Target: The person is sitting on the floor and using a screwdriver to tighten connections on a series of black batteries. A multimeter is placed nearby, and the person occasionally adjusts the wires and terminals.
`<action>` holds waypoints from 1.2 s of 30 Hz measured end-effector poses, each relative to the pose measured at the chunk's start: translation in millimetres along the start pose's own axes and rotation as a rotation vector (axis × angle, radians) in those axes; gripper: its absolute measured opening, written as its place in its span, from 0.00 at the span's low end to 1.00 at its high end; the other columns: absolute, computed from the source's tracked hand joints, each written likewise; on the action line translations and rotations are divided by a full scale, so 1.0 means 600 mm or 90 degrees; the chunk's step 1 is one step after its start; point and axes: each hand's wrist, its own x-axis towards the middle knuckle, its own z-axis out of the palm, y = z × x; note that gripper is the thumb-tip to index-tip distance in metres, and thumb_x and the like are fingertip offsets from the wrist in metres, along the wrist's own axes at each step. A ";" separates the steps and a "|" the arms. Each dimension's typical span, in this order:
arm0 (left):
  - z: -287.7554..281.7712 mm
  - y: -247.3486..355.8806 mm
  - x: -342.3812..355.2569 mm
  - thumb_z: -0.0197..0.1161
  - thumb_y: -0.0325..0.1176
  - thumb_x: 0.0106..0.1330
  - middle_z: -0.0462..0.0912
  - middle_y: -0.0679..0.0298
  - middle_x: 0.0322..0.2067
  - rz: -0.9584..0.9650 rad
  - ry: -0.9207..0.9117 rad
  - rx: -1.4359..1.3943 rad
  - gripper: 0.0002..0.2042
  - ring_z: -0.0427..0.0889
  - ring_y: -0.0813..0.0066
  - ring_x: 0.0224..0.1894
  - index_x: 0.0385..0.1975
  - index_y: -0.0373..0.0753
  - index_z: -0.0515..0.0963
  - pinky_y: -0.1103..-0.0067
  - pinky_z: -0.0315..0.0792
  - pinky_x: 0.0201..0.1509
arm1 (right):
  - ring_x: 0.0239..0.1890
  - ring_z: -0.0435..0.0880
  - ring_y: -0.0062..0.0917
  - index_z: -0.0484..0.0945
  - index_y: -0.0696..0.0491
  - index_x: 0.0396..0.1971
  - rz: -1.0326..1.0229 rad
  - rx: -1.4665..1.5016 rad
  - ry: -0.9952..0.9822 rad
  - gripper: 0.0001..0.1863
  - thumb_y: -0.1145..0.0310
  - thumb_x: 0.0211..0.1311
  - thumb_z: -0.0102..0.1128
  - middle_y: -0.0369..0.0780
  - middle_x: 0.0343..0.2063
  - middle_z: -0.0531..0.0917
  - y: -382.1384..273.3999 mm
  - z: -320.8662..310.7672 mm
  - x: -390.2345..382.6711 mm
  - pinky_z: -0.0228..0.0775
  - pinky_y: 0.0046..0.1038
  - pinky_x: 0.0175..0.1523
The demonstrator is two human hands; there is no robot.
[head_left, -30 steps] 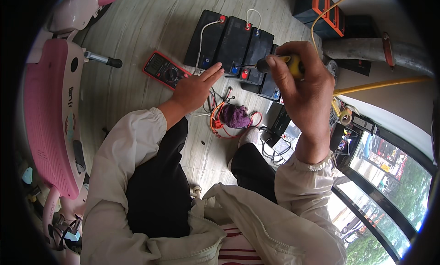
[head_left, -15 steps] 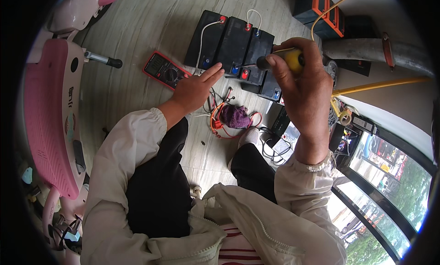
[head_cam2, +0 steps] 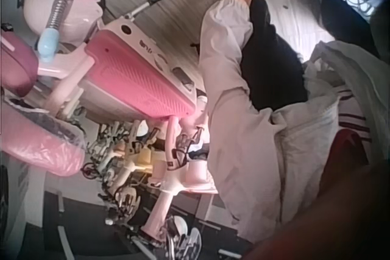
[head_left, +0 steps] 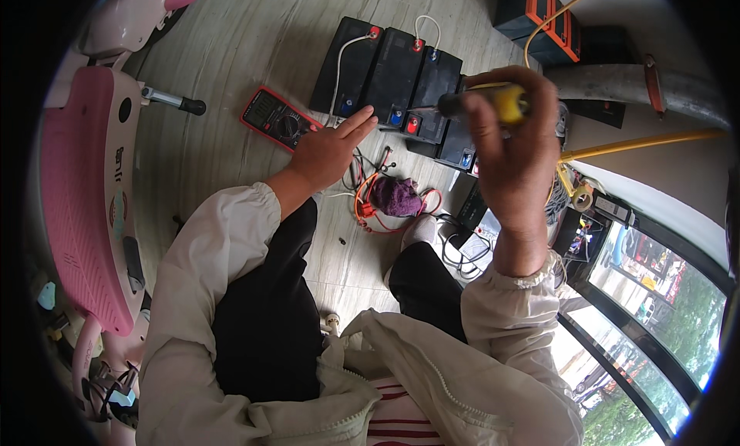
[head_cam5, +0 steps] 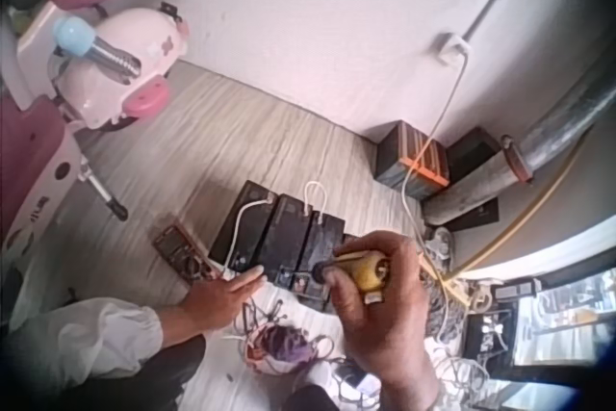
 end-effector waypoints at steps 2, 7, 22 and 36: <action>-0.005 0.005 0.001 0.60 0.26 0.63 0.69 0.77 0.71 -0.005 -0.021 0.027 0.28 0.87 0.77 0.33 0.67 0.48 0.74 0.78 0.80 0.30 | 0.35 0.86 0.19 0.69 0.56 0.53 0.020 0.065 0.045 0.19 0.67 0.71 0.67 0.42 0.38 0.86 0.001 -0.015 0.005 0.80 0.22 0.40; -0.014 0.005 0.000 0.60 0.26 0.62 0.68 0.78 0.72 -0.022 -0.055 0.022 0.29 0.86 0.76 0.34 0.67 0.47 0.73 0.77 0.80 0.32 | 0.37 0.82 0.17 0.69 0.57 0.51 0.010 -0.042 0.200 0.17 0.63 0.75 0.62 0.40 0.37 0.83 0.037 -0.068 0.031 0.76 0.20 0.43; -0.013 0.007 0.003 0.61 0.22 0.58 0.68 0.76 0.72 -0.035 -0.032 -0.057 0.32 0.87 0.68 0.35 0.67 0.48 0.74 0.73 0.81 0.35 | 0.37 0.83 0.26 0.72 0.61 0.48 0.211 -0.226 0.305 0.20 0.58 0.73 0.64 0.45 0.37 0.83 0.173 -0.149 0.006 0.78 0.28 0.45; -0.012 0.009 0.004 0.60 0.21 0.58 0.69 0.75 0.71 -0.035 -0.022 -0.055 0.32 0.87 0.67 0.36 0.67 0.48 0.74 0.73 0.83 0.38 | 0.35 0.83 0.26 0.72 0.59 0.47 0.215 -0.228 0.300 0.19 0.58 0.73 0.64 0.45 0.36 0.83 0.178 -0.155 -0.004 0.78 0.28 0.43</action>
